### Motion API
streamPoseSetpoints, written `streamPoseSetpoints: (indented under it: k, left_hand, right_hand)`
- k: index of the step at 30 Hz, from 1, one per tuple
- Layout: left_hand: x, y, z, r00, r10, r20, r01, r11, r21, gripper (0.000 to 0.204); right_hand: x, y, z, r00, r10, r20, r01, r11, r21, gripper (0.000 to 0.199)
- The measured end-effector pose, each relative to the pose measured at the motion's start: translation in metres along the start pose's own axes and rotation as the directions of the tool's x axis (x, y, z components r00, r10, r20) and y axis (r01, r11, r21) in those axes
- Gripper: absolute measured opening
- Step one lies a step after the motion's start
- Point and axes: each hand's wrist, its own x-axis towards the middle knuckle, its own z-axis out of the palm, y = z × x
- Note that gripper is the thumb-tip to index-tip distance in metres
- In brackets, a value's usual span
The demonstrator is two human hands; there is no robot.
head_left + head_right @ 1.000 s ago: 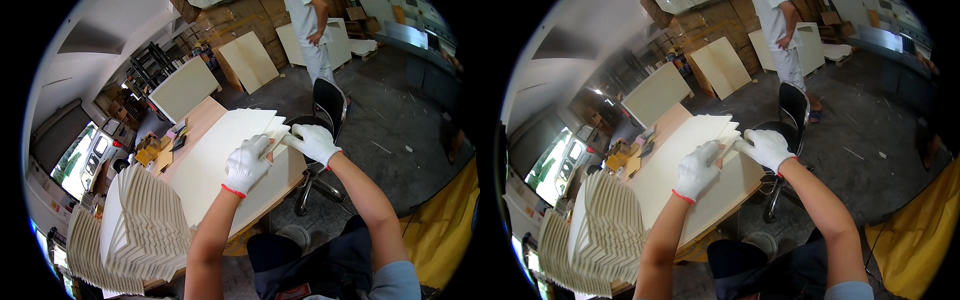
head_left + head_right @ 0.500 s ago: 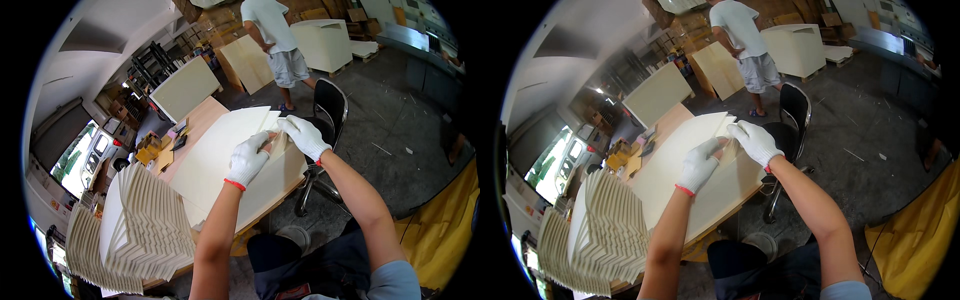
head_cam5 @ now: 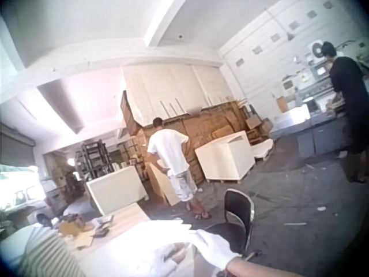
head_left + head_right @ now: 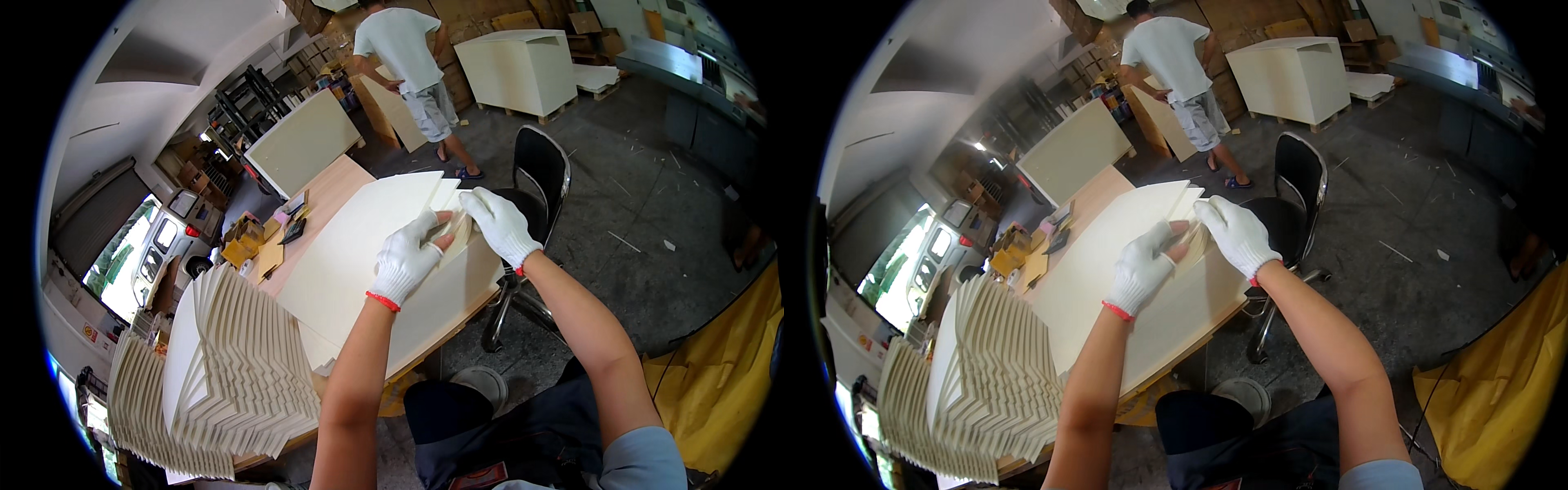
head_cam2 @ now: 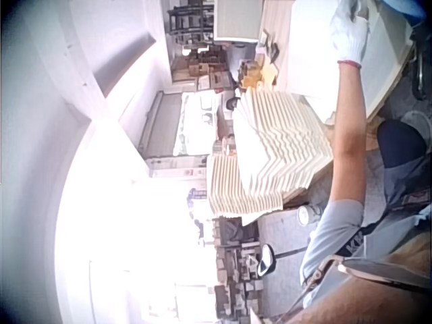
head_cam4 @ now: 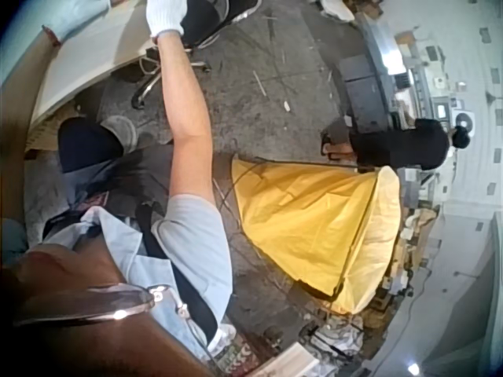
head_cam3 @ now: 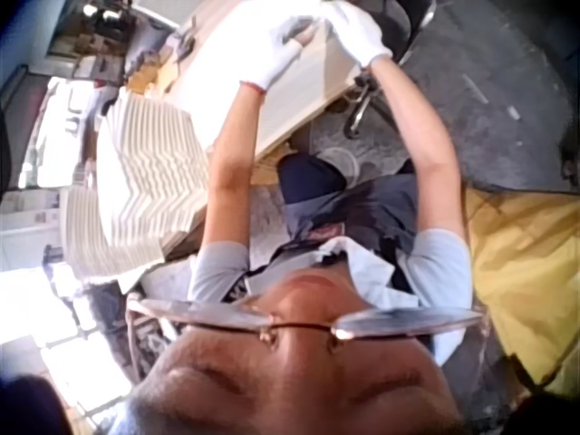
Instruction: The person sits at a workbench and repeatedly picks up stacks of white rectangular panels, aligns them, and places them onto a growing pile. The person wears white gloves and handles the panels with both hands, ensuring they are stacked neatly.
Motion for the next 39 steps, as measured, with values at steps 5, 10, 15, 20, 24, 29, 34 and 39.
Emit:
streamPoseSetpoints:
  k: [5,10,15,20,24,29,34,39]
  left_hand:
    - [0.002,-0.009,0.003,0.998,0.054,-0.029,-0.052,0.996,0.07,0.033]
    - [0.001,0.001,0.005,1.0,0.01,0.027,-0.013,0.991,0.131,0.032]
    - [0.001,0.005,0.003,0.999,-0.003,0.036,-0.002,0.989,0.145,0.032]
    - [0.0,-0.002,0.003,0.999,0.015,-0.033,-0.013,0.998,0.066,0.031]
    - [0.001,-0.011,0.004,0.998,0.057,-0.014,-0.055,0.992,0.115,0.032]
    - [-0.001,0.007,0.003,0.999,0.009,0.044,-0.019,0.975,0.222,0.033]
    - [-0.001,0.006,0.002,0.999,0.004,0.043,-0.012,0.979,0.202,0.03]
    - [-0.001,-0.002,0.001,0.997,0.078,0.01,-0.078,0.982,0.171,0.03]
  right_hand:
    - [0.0,-0.005,-0.001,0.999,0.021,0.037,-0.018,0.997,-0.081,0.048]
    - [0.0,0.001,0.001,1.0,0.01,0.007,-0.01,0.995,-0.094,0.046]
    - [-0.001,0.0,-0.001,1.0,0.01,0.01,-0.009,0.996,-0.086,0.046]
    - [-0.001,-0.005,-0.001,0.999,0.034,0.012,-0.033,0.996,-0.084,0.047]
    - [-0.001,-0.001,0.002,1.0,0.025,-0.006,-0.025,0.995,-0.092,0.047]
    - [0.0,0.004,0.003,1.0,0.015,-0.016,-0.017,0.996,-0.092,0.046]
    - [-0.001,0.002,0.002,0.999,0.044,0.004,-0.044,0.996,-0.08,0.046]
    - [-0.002,-0.006,-0.001,0.998,0.045,0.041,-0.042,0.996,-0.074,0.045]
